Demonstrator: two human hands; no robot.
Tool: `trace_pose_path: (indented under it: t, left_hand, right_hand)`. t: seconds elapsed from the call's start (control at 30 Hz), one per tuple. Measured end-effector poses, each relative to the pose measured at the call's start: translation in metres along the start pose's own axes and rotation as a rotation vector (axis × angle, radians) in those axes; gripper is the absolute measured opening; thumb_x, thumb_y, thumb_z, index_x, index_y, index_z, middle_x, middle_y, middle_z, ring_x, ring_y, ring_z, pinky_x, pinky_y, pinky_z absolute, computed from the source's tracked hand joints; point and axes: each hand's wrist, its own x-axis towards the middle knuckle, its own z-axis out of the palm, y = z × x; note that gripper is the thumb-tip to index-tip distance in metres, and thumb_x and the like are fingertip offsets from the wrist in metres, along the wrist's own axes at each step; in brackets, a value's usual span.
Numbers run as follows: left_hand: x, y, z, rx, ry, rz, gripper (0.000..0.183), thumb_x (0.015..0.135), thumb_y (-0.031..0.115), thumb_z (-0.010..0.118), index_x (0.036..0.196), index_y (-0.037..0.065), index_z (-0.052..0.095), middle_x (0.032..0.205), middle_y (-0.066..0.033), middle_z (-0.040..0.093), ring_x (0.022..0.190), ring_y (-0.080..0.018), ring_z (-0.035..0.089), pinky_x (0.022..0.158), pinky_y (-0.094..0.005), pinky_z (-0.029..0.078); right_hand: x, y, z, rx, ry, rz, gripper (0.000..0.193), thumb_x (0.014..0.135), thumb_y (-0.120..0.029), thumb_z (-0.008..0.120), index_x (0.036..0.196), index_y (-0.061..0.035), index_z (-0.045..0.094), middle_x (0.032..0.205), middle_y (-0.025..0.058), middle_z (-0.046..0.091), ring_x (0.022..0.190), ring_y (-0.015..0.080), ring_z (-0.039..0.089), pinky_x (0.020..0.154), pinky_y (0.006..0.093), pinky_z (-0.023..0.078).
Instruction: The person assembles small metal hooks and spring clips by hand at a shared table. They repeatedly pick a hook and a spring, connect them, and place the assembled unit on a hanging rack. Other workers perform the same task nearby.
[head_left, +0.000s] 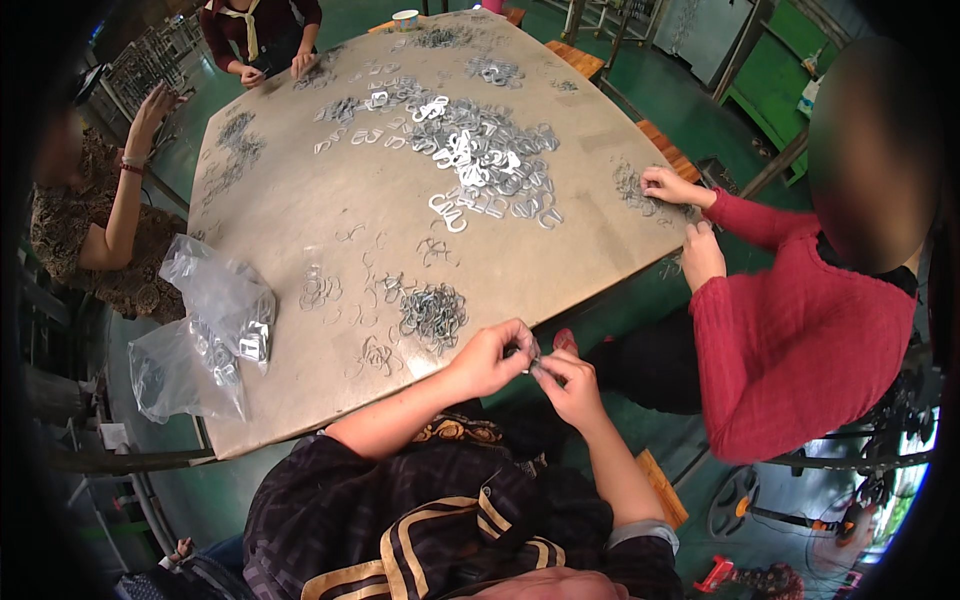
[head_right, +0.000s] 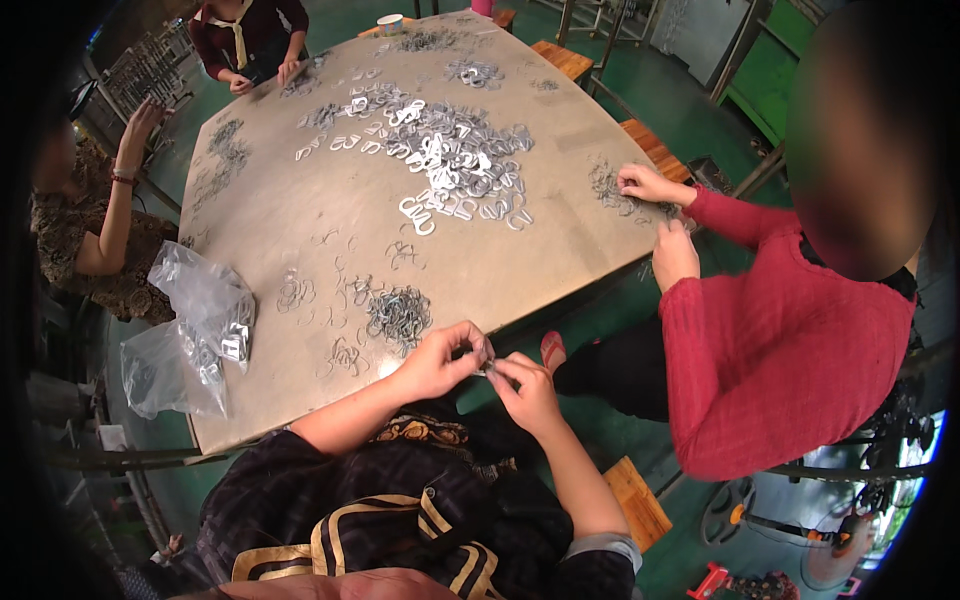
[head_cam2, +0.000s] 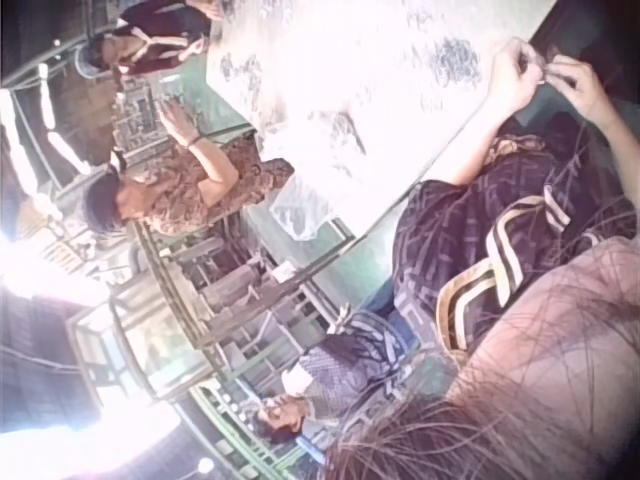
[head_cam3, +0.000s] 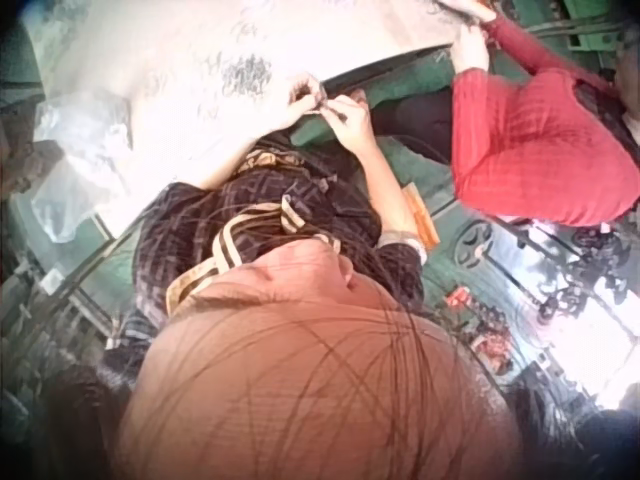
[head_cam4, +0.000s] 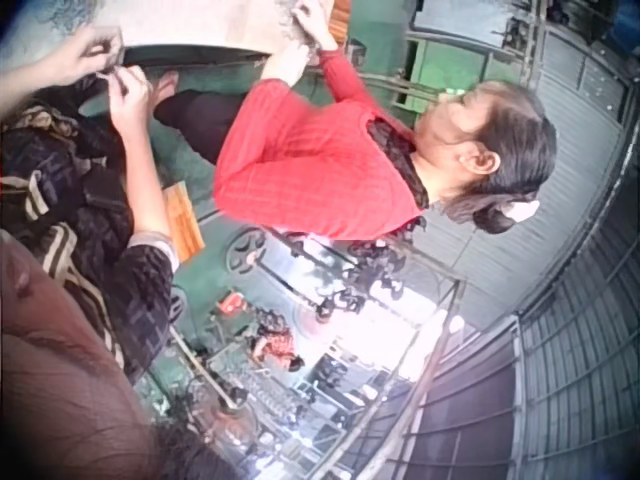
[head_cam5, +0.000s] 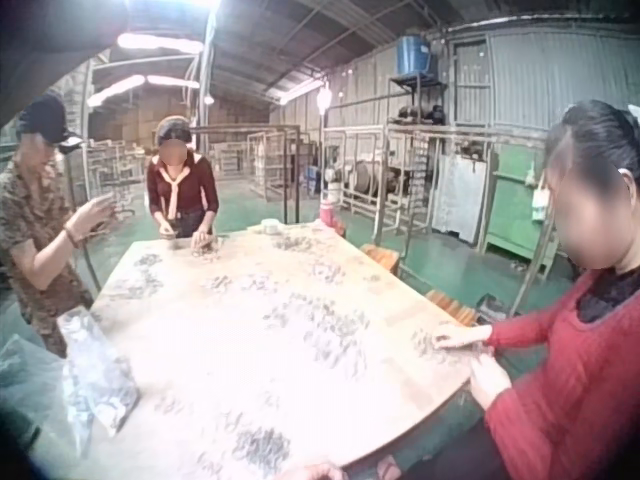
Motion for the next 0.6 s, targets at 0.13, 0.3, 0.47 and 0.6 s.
trace_pose_path:
  t: [0.13, 0.3, 0.47, 0.6]
  left_hand:
    - [-0.009, 0.015, 0.000, 0.059, -0.045, 0.042, 0.009, 0.088, 0.003, 0.056, 0.090, 0.002, 0.047, 0.090, -0.0122, 0.065, 0.087, -0.0218, 0.065, 0.077, -0.0333, 0.051]
    - [-0.009, 0.014, 0.005, 0.265, -0.143, 0.187, 0.012, 0.082, 0.002, 0.060, 0.089, 0.003, 0.050, 0.089, -0.0114, 0.063, 0.084, -0.0273, 0.062, 0.077, -0.0360, 0.049]
    - [-0.013, 0.013, 0.005, 0.227, -0.141, 0.168, 0.012, 0.085, 0.003, 0.061, 0.093, 0.003, 0.053, 0.090, -0.0102, 0.060, 0.086, -0.0276, 0.060, 0.079, -0.0362, 0.048]
    - [-0.010, 0.009, 0.001, 0.190, -0.120, 0.150, 0.011, 0.086, 0.003, 0.061, 0.094, 0.003, 0.053, 0.090, -0.0104, 0.060, 0.085, -0.0276, 0.059, 0.079, -0.0359, 0.048]
  right_hand:
    - [0.034, 0.032, -0.029, 0.058, 0.067, 0.011, 0.015, 0.081, -0.009, 0.069, 0.094, -0.0001, 0.072, 0.074, 0.0054, 0.061, 0.064, 0.0125, 0.056, 0.059, 0.0272, 0.046]
    - [0.147, 0.108, -0.030, -0.517, 0.283, -0.022, 0.035, 0.085, -0.015, 0.067, 0.117, -0.0031, 0.064, 0.101, 0.0175, 0.060, 0.088, 0.0331, 0.061, 0.080, 0.0381, 0.049]
    - [0.229, 0.135, -0.012, -0.619, 0.268, 0.255, 0.036, 0.080, -0.011, 0.072, 0.113, -0.0006, 0.064, 0.113, 0.0188, 0.053, 0.101, 0.0352, 0.058, 0.088, 0.0413, 0.048]
    - [0.230, 0.127, -0.011, -0.653, 0.303, 0.245, 0.028, 0.074, -0.006, 0.076, 0.097, 0.0014, 0.064, 0.100, 0.0171, 0.061, 0.088, 0.0325, 0.063, 0.077, 0.0396, 0.051]
